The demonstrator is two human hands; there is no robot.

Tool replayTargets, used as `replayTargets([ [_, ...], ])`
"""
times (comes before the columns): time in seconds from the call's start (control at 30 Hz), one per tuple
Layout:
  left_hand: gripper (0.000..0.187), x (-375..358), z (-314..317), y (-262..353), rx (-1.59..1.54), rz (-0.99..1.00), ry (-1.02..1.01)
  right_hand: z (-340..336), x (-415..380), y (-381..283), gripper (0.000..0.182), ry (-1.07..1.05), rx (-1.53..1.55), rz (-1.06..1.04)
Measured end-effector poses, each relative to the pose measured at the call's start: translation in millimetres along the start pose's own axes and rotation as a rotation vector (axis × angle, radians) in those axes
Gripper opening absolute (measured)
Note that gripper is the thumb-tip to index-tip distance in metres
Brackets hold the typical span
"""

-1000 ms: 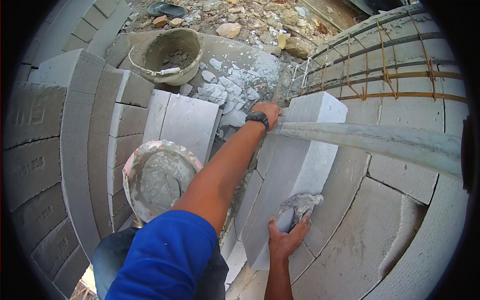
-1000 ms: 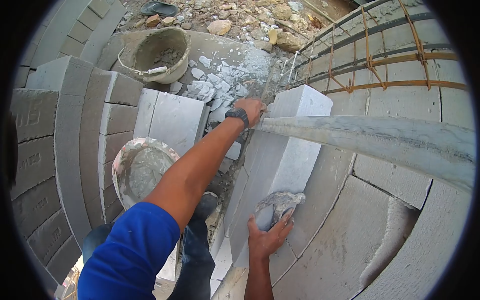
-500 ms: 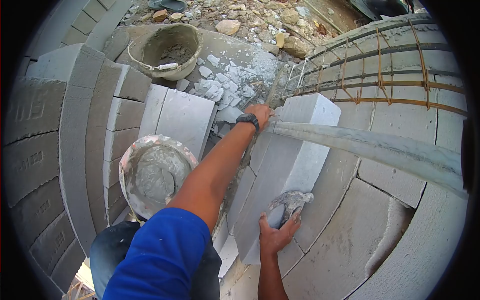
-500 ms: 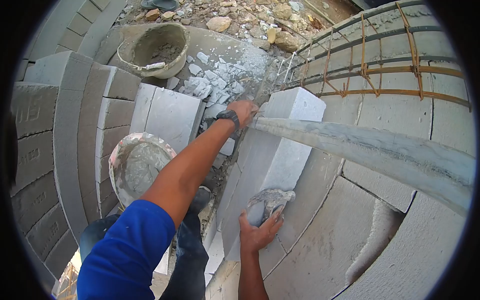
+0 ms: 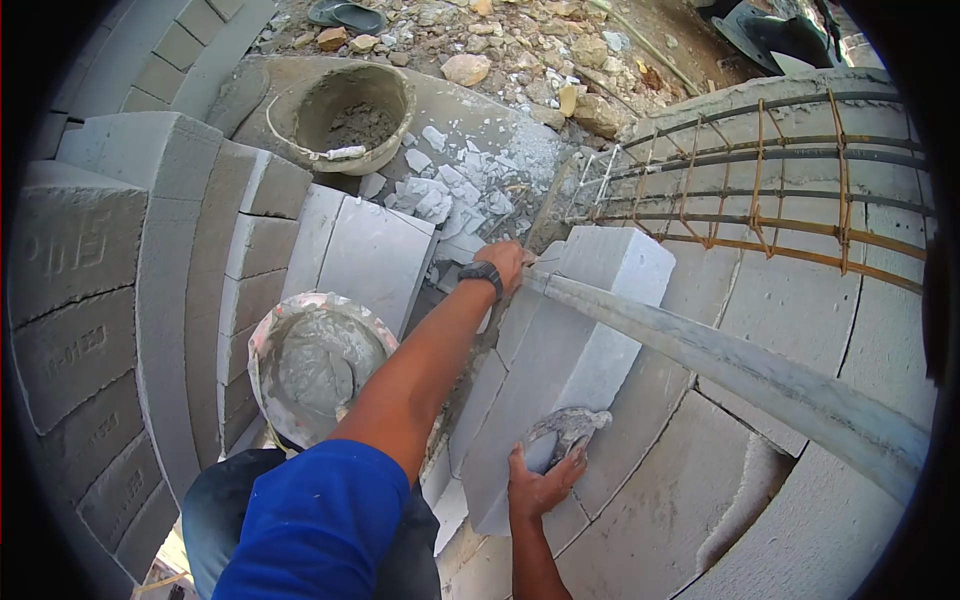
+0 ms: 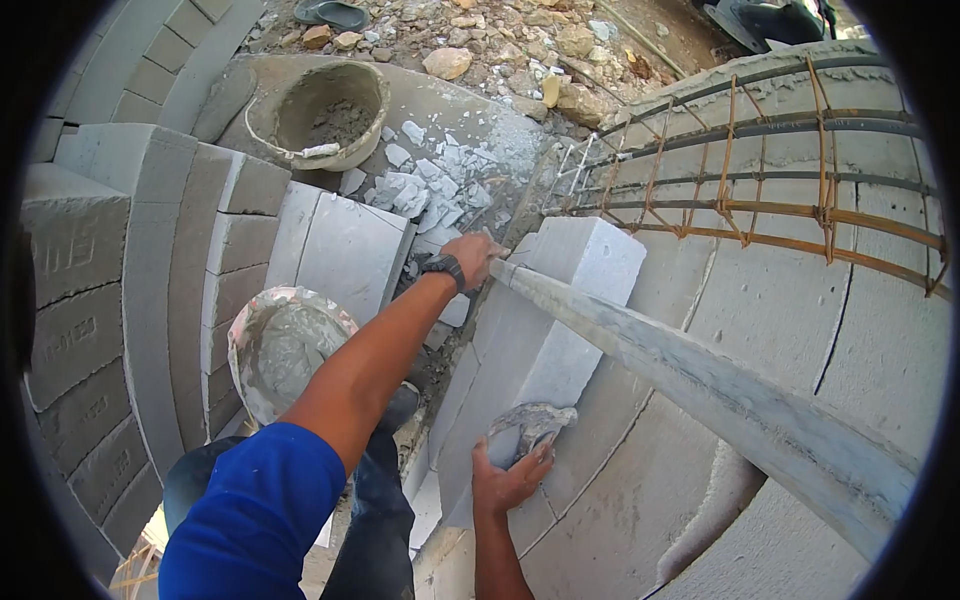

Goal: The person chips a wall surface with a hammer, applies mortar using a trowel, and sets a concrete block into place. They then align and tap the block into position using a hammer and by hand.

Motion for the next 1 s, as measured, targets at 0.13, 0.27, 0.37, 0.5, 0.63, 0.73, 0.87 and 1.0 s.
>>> replayTargets([
  [0.13,0.043,-9.6,-6.8,7.0,-0.054,0.002,-0.057,-2.7,2.5,-6.9,0.108,-0.006,0.006,0.016],
  [0.27,0.043,-20.8,-17.6,11.7,-0.026,-0.027,-0.130,0.0,1.6,-4.5,0.108,0.021,0.013,-0.073],
  [0.37,0.043,-31.1,-23.4,22.8,-0.023,-0.047,-0.149,-0.9,-2.1,-1.6,0.107,-0.011,0.021,0.001],
  [0.5,0.043,-29.5,-27.2,22.2,-0.031,-0.007,-0.161,-0.6,3.4,-2.7,0.105,-0.034,0.083,0.057],
  [0.63,0.045,-32.0,-12.0,18.1,-0.023,0.004,-0.114,-0.8,2.2,-5.1,0.105,-0.015,0.060,-0.009],
  [0.73,0.046,-28.7,-13.8,17.9,-0.028,0.017,-0.089,2.3,0.9,1.0,0.105,-0.006,0.006,-0.006],
  [0.87,0.045,-41.0,-21.2,19.7,-0.008,0.030,-0.063,1.0,0.4,-1.6,0.107,-0.008,-0.018,0.021],
  [1.0,0.047,-43.1,11.6,-13.1,0.000,-0.063,-0.099,3.0,0.2,4.5,0.110,0.007,-0.017,0.013],
])
Point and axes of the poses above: each hand's wrist, its own x-axis towards the middle knuckle, its own z-axis out of the palm, y = z × x, the point moved 7 cm from there along x, towards the middle knuckle, and after that the axes turned 9 degrees about x, right-handed, at the moved point
